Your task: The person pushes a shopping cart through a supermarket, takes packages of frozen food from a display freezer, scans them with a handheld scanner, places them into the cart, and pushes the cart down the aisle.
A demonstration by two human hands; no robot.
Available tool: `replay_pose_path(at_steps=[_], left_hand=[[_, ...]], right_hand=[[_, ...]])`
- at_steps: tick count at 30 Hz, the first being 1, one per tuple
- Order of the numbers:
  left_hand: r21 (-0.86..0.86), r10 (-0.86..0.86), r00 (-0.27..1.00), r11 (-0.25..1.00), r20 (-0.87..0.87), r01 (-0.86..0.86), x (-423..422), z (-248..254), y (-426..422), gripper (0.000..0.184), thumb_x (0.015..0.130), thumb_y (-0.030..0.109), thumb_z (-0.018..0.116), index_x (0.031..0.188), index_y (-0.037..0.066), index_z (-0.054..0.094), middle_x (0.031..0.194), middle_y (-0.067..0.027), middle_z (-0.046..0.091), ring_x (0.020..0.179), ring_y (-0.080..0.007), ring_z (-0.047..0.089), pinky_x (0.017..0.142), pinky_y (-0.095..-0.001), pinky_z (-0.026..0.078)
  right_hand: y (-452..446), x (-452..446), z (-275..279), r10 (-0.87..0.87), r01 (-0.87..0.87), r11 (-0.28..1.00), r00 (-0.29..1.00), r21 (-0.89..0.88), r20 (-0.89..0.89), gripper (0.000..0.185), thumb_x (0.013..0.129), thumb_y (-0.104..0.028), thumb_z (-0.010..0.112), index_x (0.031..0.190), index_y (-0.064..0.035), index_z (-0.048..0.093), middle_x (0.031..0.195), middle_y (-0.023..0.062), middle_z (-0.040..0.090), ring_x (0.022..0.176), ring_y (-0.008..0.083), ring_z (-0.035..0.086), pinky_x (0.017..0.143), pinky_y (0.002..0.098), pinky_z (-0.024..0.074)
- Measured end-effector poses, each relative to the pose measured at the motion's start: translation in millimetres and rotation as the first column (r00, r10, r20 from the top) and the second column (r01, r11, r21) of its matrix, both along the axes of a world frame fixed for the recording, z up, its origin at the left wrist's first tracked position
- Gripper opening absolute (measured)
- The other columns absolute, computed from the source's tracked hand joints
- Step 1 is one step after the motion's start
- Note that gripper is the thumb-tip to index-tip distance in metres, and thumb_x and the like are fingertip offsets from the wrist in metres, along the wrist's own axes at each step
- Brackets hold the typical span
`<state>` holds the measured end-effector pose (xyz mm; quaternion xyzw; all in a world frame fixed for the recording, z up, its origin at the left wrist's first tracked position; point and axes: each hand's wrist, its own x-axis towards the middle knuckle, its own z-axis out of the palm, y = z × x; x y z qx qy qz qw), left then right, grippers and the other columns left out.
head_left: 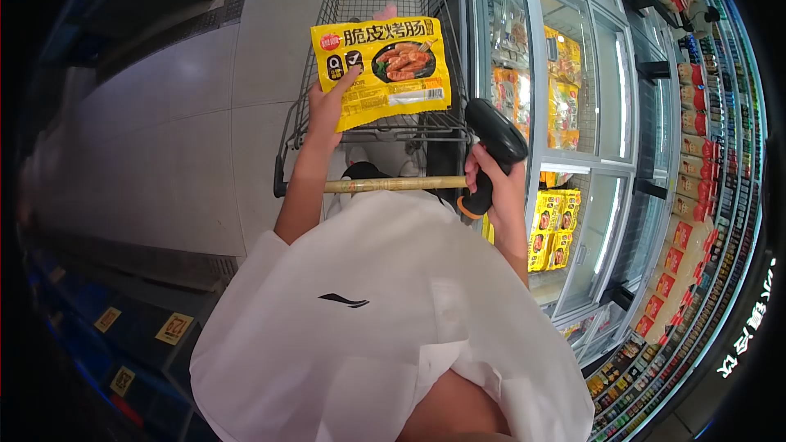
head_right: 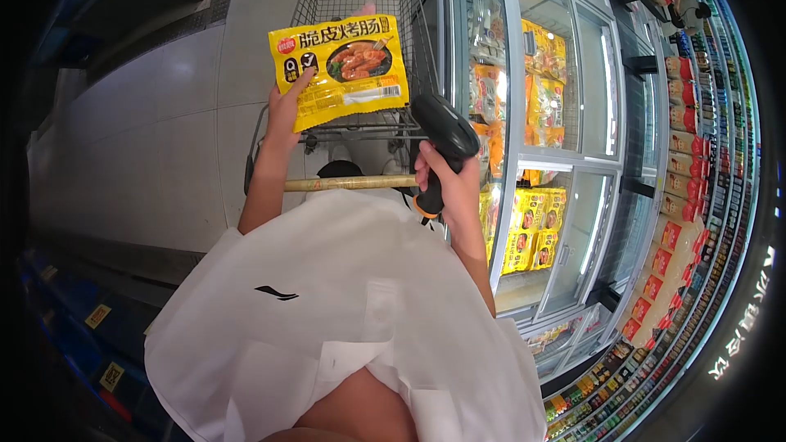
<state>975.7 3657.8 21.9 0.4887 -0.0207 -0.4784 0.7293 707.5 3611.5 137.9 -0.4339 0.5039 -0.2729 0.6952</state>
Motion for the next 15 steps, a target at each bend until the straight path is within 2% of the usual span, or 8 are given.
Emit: replay_pose_path(at_steps=[3,5,7,9,11,13,14,15], left_hand=[[0.118,-0.016,1.0,0.993,-0.005,0.017,21,-26,-9,0.026,0.088,0.01,0.074,0.11,0.002,0.063,0.104,-0.0088,0.071,0.088,-0.0176,0.071,0.073,-0.0306,0.058],[0.273,-0.082,0.997,0.959,-0.007,0.081,43,-60,-18,0.03,0.087,0.01,0.075,0.112,0.001,0.062,0.105,-0.0093,0.071,0.089,-0.0183,0.071,0.073,-0.0313,0.058],[0.327,-0.16,0.987,0.932,-0.018,0.157,68,-104,-32,0.031,0.086,0.01,0.075,0.112,0.0,0.061,0.104,-0.0097,0.071,0.088,-0.0186,0.072,0.073,-0.0317,0.058],[0.428,-0.371,0.928,0.833,-0.041,0.352,88,-146,-52,0.031,0.087,0.009,0.074,0.112,-0.001,0.06,0.103,-0.0101,0.071,0.087,-0.0191,0.072,0.072,-0.0325,0.059],[0.431,-0.402,0.911,0.809,-0.088,0.398,97,-219,-73,0.032,0.087,0.01,0.074,0.112,-0.001,0.06,0.103,-0.011,0.071,0.087,-0.0204,0.073,0.072,-0.033,0.059],[0.497,-0.445,0.889,0.751,-0.105,0.435,97,-275,-89,0.034,0.086,0.012,0.075,0.113,-0.001,0.06,0.106,-0.0121,0.071,0.088,-0.0216,0.073,0.073,-0.0338,0.06],[0.505,-0.447,0.886,0.741,-0.122,0.443,96,-297,-95,0.034,0.086,0.012,0.075,0.113,-0.001,0.06,0.106,-0.0121,0.071,0.088,-0.0216,0.073,0.073,-0.0338,0.06],[0.531,-0.446,0.882,0.715,-0.153,0.454,94,-318,-104,0.034,0.086,0.013,0.075,0.114,-0.001,0.06,0.107,-0.0125,0.07,0.088,-0.0218,0.072,0.073,-0.0341,0.06]], right_hand=[[-7,3,9,-0.136,0.108,0.987,0.954,0.118,0.267,0.015,0.096,-0.012,0.061,0.101,0.0005,0.056,0.078,0.0115,0.06,0.059,0.0139,0.055,0.047,0.024,0.0413],[-16,4,9,-0.183,0.089,0.972,0.87,0.218,0.458,0.018,0.1,-0.018,0.054,0.103,0.0002,0.053,0.079,0.0122,0.057,0.058,0.0138,0.052,0.047,0.022,0.0393],[-26,9,5,-0.194,0.053,0.966,0.793,0.252,0.577,0.026,0.104,-0.028,0.046,0.106,-0.0017,0.05,0.078,0.0112,0.054,0.054,0.0114,0.046,0.046,0.0216,0.037],[-38,25,2,-0.33,0.078,0.92,0.683,0.383,0.652,0.032,0.105,-0.034,0.042,0.108,-0.0027,0.049,0.077,0.0101,0.053,0.051,0.0101,0.043,0.046,0.021,0.0361],[-57,42,-10,-0.289,0.021,0.93,0.661,0.368,0.693,0.043,0.105,-0.045,0.035,0.111,-0.0048,0.048,0.071,0.0076,0.05,0.052,0.0114,0.042,0.05,0.0225,0.0366],[-78,71,-33,-0.073,-0.071,0.982,0.705,0.174,0.705,0.05,0.105,-0.051,0.03,0.115,-0.006,0.049,0.065,0.0065,0.048,0.052,0.0142,0.043,0.053,0.0264,0.0371],[-89,83,-44,-0.121,-0.075,0.964,0.731,0.255,0.671,0.055,0.104,-0.054,0.028,0.118,-0.0062,0.051,0.06,0.0055,0.045,0.052,0.0162,0.043,0.056,0.0291,0.0372],[-105,94,-62,-0.144,-0.139,0.936,0.686,0.323,0.713,0.056,0.104,-0.054,0.03,0.117,-0.0038,0.053,0.058,0.0045,0.044,0.05,0.015,0.042,0.053,0.0284,0.0368]])
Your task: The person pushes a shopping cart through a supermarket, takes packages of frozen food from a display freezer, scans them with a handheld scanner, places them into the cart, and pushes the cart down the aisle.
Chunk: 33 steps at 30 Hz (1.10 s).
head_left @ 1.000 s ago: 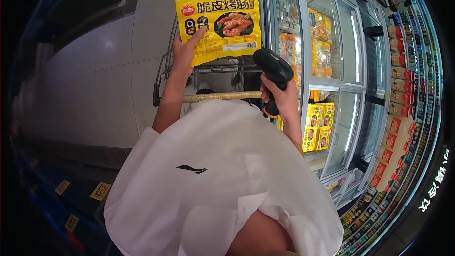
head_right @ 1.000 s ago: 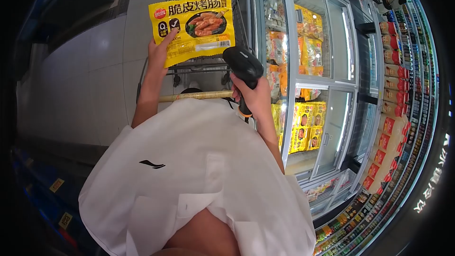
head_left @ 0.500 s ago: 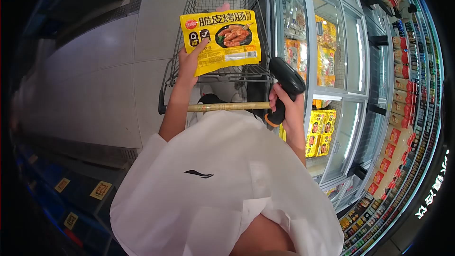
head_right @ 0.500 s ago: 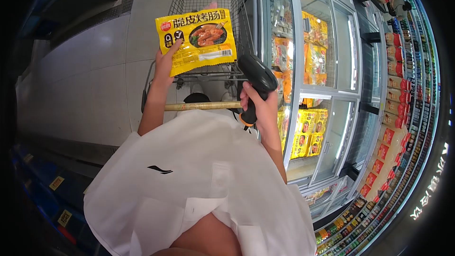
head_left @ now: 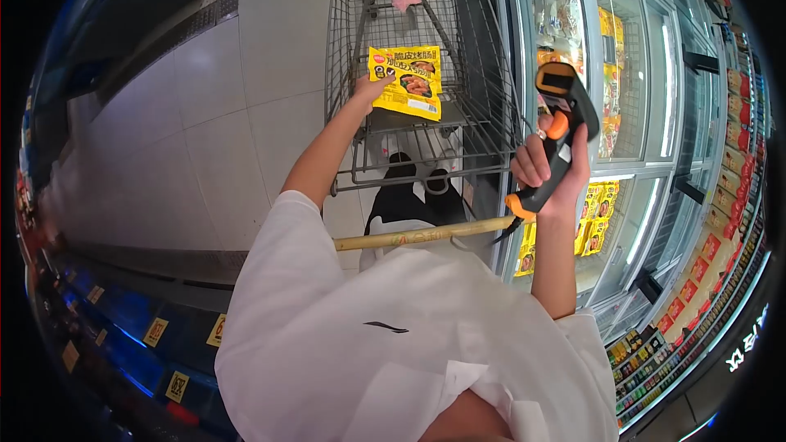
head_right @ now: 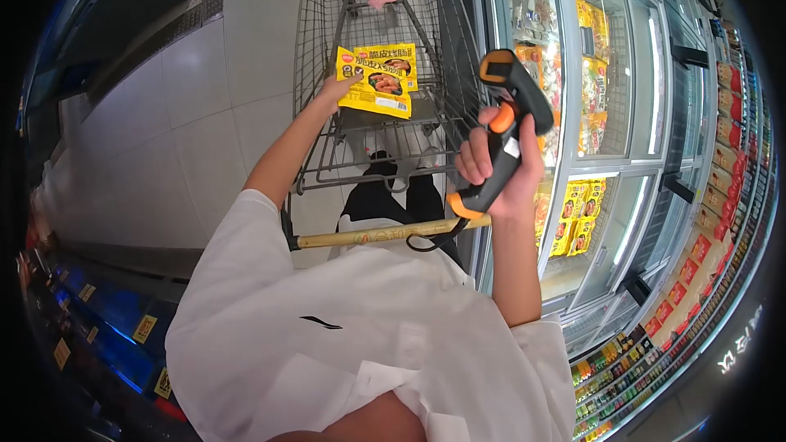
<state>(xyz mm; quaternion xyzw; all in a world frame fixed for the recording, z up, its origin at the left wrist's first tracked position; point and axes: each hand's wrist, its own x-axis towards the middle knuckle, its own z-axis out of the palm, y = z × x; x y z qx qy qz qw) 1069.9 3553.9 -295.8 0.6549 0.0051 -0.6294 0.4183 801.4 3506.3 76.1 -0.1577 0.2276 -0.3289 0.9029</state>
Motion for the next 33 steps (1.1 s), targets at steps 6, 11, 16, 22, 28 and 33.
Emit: replay_pose_path(at_steps=[6,11,16,22,28,33], left_hand=[[0.0,0.015,0.997,1.0,-0.08,-0.015,-12,-98,-49,0.038,0.087,0.017,0.076,0.116,0.0,0.059,0.109,-0.0124,0.07,0.091,-0.0222,0.072,0.075,-0.0355,0.06],[0.001,0.15,0.971,0.988,-0.184,-0.152,-26,-163,-65,0.037,0.085,0.019,0.078,0.113,0.0,0.063,0.109,-0.0111,0.07,0.092,-0.0245,0.072,0.075,-0.0362,0.06],[0.452,-0.534,0.786,0.811,0.312,0.371,-25,-219,-61,0.038,0.079,0.033,0.08,0.106,0.008,0.072,0.111,-0.0099,0.072,0.098,-0.0251,0.071,0.082,-0.037,0.058],[0.606,-0.791,0.418,0.611,0.446,0.509,-27,-118,-61,0.031,0.082,0.024,0.07,0.108,0.008,0.072,0.117,-0.0165,0.069,0.11,-0.0262,0.067,0.089,-0.0368,0.056],[-0.032,-0.664,0.564,0.633,0.49,0.773,-66,46,-25,0.027,0.09,0.028,0.067,0.079,0.003,0.07,0.056,0.0011,0.058,0.045,-0.0077,0.05,0.043,-0.0267,0.039],[-0.167,-0.594,0.658,0.671,0.462,0.722,-167,219,-1,0.027,0.091,0.025,0.072,0.073,0.006,0.063,0.054,0.0069,0.049,0.045,-0.0017,0.04,0.043,-0.0218,0.028]], right_hand=[[-55,31,-106,0.107,-0.096,0.96,0.994,0.262,-0.026,0.055,0.104,-0.05,0.034,0.106,0.0013,0.054,0.053,0.0023,0.043,0.036,0.0124,0.038,0.038,0.0249,0.0335],[-45,30,-153,0.143,-0.134,0.944,0.99,0.3,-0.007,0.054,0.103,-0.05,0.033,0.101,0.0,0.054,0.051,0.0019,0.044,0.035,0.0129,0.041,0.038,0.0242,0.0353],[-33,27,-157,0.13,-0.108,0.93,0.991,0.352,-0.039,0.054,0.103,-0.05,0.034,0.102,0.0,0.054,0.051,0.0026,0.044,0.035,0.0133,0.041,0.038,0.0243,0.035],[-16,-3,-112,0.194,-0.143,0.95,0.967,0.276,-0.166,0.05,0.102,-0.046,0.039,0.101,0.0024,0.054,0.052,0.0063,0.045,0.036,0.0154,0.042,0.039,0.0256,0.0391],[28,-118,-22,0.104,-0.185,0.971,0.895,-0.149,-0.435,0.04,0.098,-0.033,0.058,0.109,0.0046,0.057,0.07,0.0094,0.056,0.05,0.0152,0.054,0.046,0.0273,0.0459],[76,-253,72,-0.229,0.235,0.972,0.953,0.008,-0.197,0.047,0.099,-0.04,0.054,0.112,0.0054,0.054,0.062,0.0074,0.05,0.043,0.0128,0.045,0.041,0.0239,0.0379]])
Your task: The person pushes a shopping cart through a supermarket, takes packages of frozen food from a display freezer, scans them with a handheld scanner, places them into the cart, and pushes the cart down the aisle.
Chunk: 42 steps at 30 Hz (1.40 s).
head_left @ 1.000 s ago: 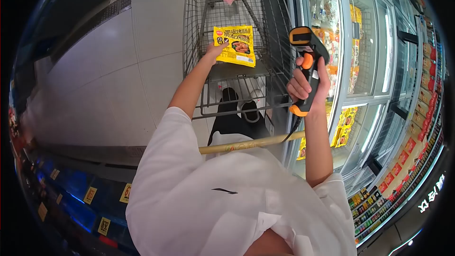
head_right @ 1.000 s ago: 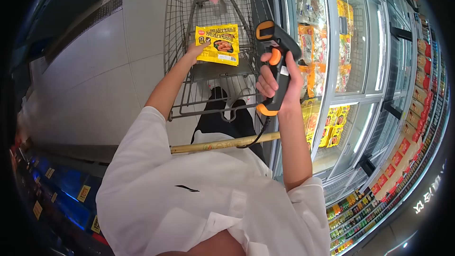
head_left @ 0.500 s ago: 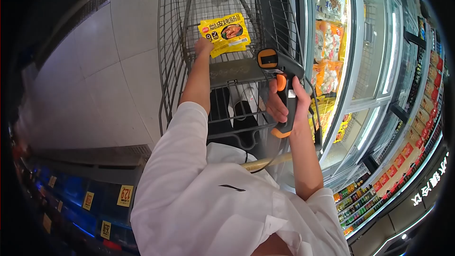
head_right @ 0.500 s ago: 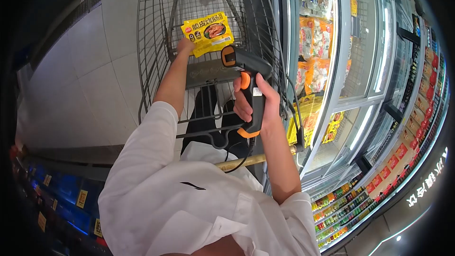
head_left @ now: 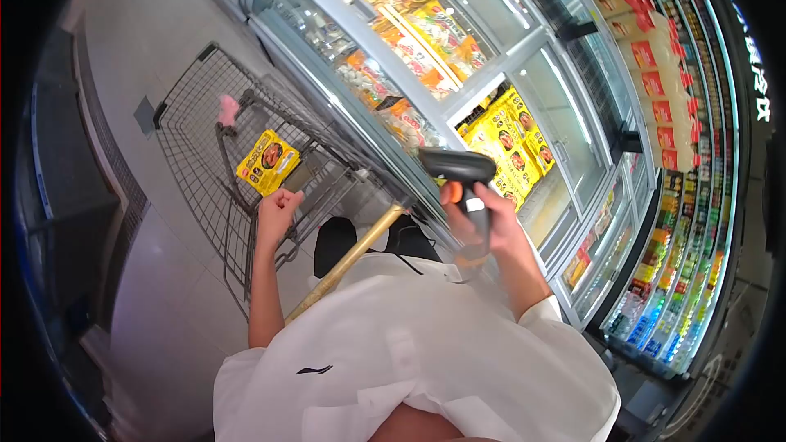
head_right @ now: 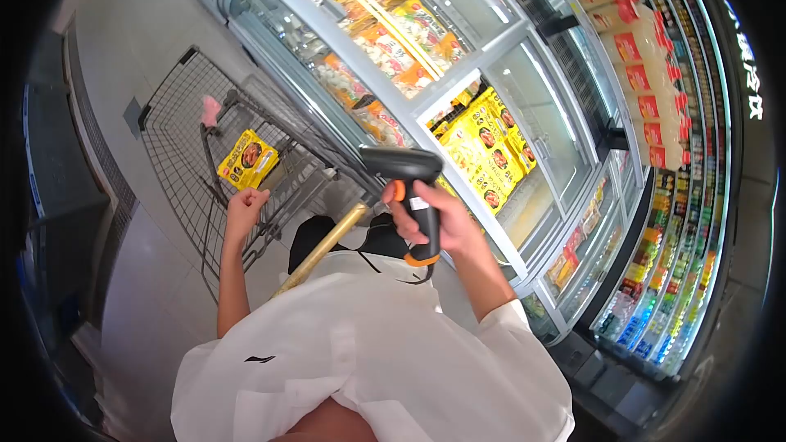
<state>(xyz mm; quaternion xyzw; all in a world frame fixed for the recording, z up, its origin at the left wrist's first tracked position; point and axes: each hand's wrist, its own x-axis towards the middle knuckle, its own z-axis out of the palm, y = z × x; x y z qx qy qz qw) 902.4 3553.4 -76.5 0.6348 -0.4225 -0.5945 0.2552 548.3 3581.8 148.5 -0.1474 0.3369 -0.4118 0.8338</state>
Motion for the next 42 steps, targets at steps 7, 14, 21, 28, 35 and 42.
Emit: replay_pose_path(at_steps=[7,14,21,28,35,42], left_hand=[[-0.171,-0.259,0.956,0.957,-0.136,0.234,-220,97,-14,0.042,0.095,0.017,0.067,0.065,0.009,0.039,0.059,0.009,0.03,0.057,-0.0013,0.027,0.048,-0.0246,0.021],[-0.326,-0.636,0.751,0.682,0.177,0.655,-463,108,-7,0.044,0.099,0.026,0.06,0.071,-0.007,0.051,0.051,-0.0093,0.034,0.056,-0.0105,0.028,0.048,-0.0361,0.027],[-0.395,-0.739,0.391,0.184,0.549,0.9,-643,-39,-24,0.04,0.102,0.028,0.047,0.086,-0.004,0.065,0.073,-0.027,0.061,0.067,-0.0441,0.059,0.065,-0.0518,0.047],[0.102,-0.789,0.187,0.3,0.585,0.949,-715,-205,-123,0.037,0.095,0.028,0.057,0.121,0.002,0.059,0.112,-0.0237,0.066,0.108,-0.0409,0.061,0.094,-0.0469,0.048],[-0.167,-0.501,0.272,0.245,0.821,0.955,-753,-307,-155,0.058,0.09,0.033,0.064,0.135,0.0,0.049,0.136,-0.0268,0.052,0.122,-0.0416,0.053,0.104,-0.0491,0.042],[-0.11,-0.633,0.386,0.43,0.671,0.896,-801,-324,-152,0.062,0.089,0.029,0.067,0.139,0.0,0.045,0.132,-0.0246,0.055,0.12,-0.0372,0.055,0.101,-0.046,0.045]], right_hand=[[46,-276,145,-0.419,0.378,0.704,0.905,-0.601,0.078,0.053,0.102,-0.039,0.049,0.122,0.0097,0.042,0.065,0.0062,0.048,0.034,0.0077,0.039,0.033,0.0159,0.0379],[88,-452,125,-0.493,0.062,0.613,0.809,-0.788,-0.319,0.053,0.091,-0.028,0.06,0.118,0.0164,0.048,0.093,0.023,0.06,0.036,0.0111,0.046,0.035,0.0197,0.0361],[113,-500,-144,0.099,-0.204,0.978,0.663,-0.051,-0.742,0.034,0.075,-0.021,0.084,0.093,-0.0004,0.063,0.075,0.0046,0.066,0.06,0.0105,0.063,0.062,0.0268,0.0497],[113,-550,-404,-0.45,0.569,0.816,0.734,0.1,-0.508,0.03,0.086,-0.019,0.076,0.108,-0.0025,0.064,0.091,0.0048,0.068,0.08,0.0133,0.063,0.072,0.0281,0.0509],[91,-595,-540,-0.664,0.784,0.57,0.617,0.248,-0.423,0.02,0.1,-0.014,0.056,0.116,-0.0034,0.063,0.107,0.0091,0.065,0.088,0.0196,0.065,0.077,0.0339,0.0556],[93,-590,-543,-0.724,0.838,0.506,0.541,0.204,-0.428,0.021,0.098,-0.015,0.059,0.116,-0.0038,0.063,0.106,0.0085,0.065,0.088,0.0195,0.065,0.076,0.0336,0.0559]])
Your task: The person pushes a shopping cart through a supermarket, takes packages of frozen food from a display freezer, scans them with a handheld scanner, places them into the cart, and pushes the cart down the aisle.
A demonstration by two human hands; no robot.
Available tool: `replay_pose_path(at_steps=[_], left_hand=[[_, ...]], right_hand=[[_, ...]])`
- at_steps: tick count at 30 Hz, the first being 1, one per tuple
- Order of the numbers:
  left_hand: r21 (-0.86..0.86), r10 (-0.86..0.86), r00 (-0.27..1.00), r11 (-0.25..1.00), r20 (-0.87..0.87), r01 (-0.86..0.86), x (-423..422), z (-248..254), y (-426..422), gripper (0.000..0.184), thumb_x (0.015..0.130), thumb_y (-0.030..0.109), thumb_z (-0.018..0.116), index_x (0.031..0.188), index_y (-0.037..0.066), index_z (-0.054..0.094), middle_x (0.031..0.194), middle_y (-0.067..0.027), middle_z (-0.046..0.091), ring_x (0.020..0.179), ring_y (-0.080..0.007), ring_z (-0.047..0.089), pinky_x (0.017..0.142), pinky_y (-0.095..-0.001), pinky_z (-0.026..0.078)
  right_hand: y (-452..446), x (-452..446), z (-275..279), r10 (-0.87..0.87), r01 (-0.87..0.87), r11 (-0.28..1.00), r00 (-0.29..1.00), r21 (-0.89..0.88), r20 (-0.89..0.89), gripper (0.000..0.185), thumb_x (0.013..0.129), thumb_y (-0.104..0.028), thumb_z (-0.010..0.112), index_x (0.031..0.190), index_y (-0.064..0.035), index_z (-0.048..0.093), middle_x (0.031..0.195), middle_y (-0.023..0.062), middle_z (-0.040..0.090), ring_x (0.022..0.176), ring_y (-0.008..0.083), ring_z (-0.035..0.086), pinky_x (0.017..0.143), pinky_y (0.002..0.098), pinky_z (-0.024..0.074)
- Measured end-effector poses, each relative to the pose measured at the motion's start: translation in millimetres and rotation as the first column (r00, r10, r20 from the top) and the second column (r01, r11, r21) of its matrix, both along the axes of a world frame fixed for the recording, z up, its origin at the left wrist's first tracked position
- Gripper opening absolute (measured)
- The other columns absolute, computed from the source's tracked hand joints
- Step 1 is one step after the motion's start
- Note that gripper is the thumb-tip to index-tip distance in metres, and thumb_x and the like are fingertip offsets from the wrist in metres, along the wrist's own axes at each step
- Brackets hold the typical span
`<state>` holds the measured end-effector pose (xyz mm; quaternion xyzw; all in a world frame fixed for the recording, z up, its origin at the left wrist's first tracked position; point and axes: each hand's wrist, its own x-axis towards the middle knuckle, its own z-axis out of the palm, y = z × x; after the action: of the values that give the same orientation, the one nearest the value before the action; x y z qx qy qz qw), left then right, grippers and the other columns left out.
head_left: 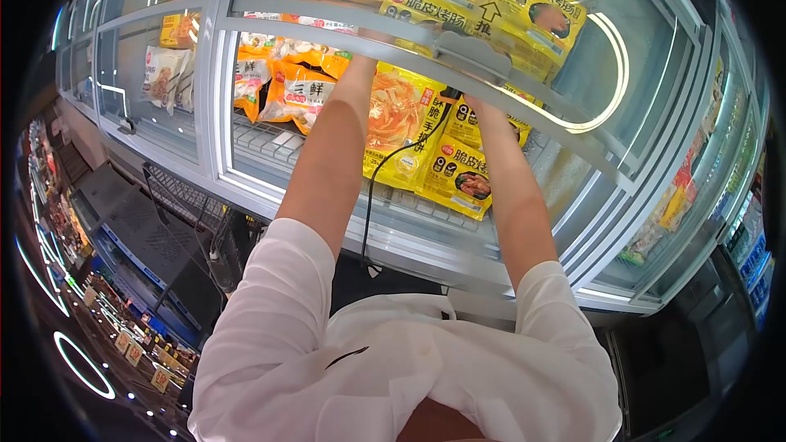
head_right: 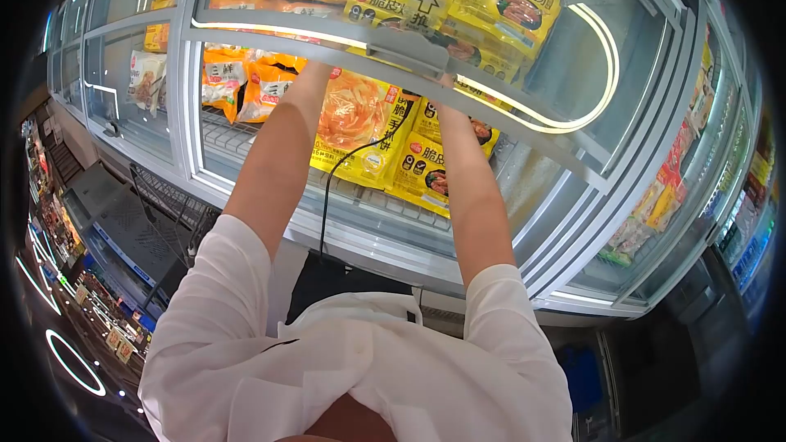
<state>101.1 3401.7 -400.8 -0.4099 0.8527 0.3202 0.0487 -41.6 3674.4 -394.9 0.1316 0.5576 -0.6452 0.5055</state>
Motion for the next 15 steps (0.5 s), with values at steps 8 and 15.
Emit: replay_pose_path(at_steps=[8,15], left_hand=[[0.373,0.176,0.983,0.917,-0.055,-0.143,3,80,-7,0.061,0.089,0.026,0.069,0.139,0.0,0.044,0.128,-0.0225,0.058,0.115,-0.0333,0.059,0.096,-0.0428,0.049],[0.571,0.191,0.977,0.814,-0.094,-0.104,67,117,30,0.072,0.085,0.023,0.078,0.141,-0.002,0.04,0.123,-0.018,0.061,0.112,-0.0217,0.06,0.087,-0.035,0.053]], right_hand=[[1,14,7,-0.124,0.122,0.991,0.992,-0.055,-0.028,0.023,0.097,-0.017,0.062,0.116,-0.0043,0.064,0.104,0.0078,0.065,0.089,0.0193,0.065,0.075,0.0333,0.0563],[12,39,159,0.262,-0.244,0.951,0.962,0.188,-0.079,0.032,0.084,-0.019,0.078,0.108,-0.0044,0.064,0.098,0.0036,0.064,0.084,0.0154,0.064,0.067,0.0323,0.0564]])
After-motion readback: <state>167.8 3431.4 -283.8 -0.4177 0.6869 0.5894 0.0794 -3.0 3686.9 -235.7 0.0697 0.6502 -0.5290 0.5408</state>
